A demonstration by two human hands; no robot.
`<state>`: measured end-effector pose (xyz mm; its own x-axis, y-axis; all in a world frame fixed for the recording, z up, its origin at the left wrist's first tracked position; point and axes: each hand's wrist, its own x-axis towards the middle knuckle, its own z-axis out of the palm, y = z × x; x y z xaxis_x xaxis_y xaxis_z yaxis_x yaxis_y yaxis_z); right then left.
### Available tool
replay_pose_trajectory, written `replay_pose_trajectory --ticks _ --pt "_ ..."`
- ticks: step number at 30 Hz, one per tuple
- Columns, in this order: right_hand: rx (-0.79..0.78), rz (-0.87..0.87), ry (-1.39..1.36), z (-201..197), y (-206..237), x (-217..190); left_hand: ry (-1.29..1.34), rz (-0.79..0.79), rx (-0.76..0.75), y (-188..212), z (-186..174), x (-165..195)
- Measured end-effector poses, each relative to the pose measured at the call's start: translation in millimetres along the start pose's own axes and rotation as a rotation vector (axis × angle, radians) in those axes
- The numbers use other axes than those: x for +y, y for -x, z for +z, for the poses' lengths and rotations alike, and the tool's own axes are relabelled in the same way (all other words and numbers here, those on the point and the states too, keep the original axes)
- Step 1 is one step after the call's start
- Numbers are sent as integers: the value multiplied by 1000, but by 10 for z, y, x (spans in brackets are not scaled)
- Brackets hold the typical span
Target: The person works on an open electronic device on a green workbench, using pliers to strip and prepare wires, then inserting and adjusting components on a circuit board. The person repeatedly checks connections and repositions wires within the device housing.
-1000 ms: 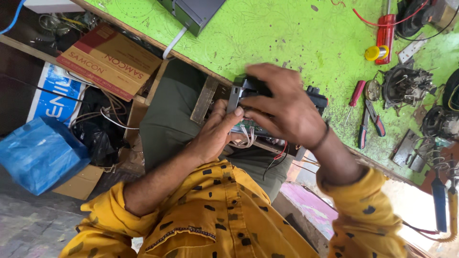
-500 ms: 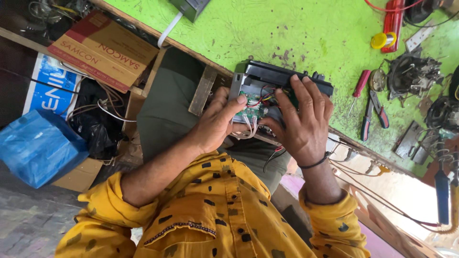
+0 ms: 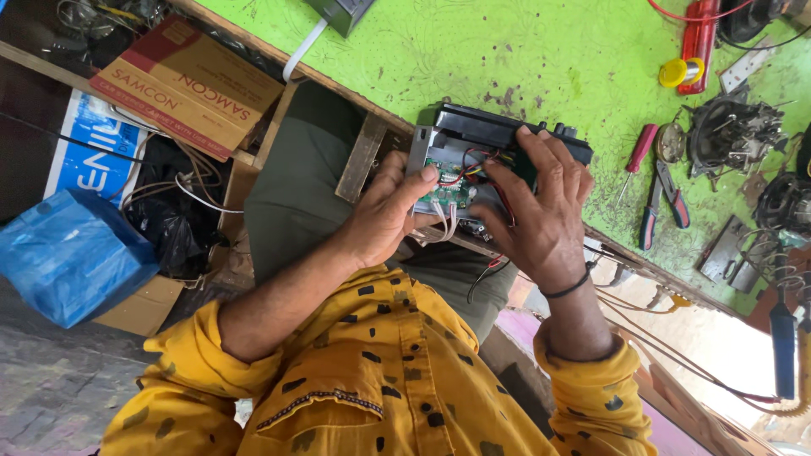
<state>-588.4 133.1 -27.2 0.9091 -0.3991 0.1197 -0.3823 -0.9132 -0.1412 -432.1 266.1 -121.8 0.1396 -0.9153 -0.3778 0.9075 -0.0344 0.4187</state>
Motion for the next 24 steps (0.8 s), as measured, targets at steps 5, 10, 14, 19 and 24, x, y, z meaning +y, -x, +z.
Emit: replay_pose_trajectory --ticks 5,10,14,19,24 --pt "8 4 23 6 -7 -7 7 12 -3 -31 -15 -24" --pt "-20 -15 -22 -16 -6 35 24 1 -15 -50 -37 -50" --pt "-16 -6 46 4 -13 44 19 2 -16 -59 -66 -74" --pt "-5 -16 -16 -3 -15 29 18 16 -18 -66 -89 -97" --pt "-27 -6 -29 -25 -11 36 31 19 -29 -63 -86 -87"
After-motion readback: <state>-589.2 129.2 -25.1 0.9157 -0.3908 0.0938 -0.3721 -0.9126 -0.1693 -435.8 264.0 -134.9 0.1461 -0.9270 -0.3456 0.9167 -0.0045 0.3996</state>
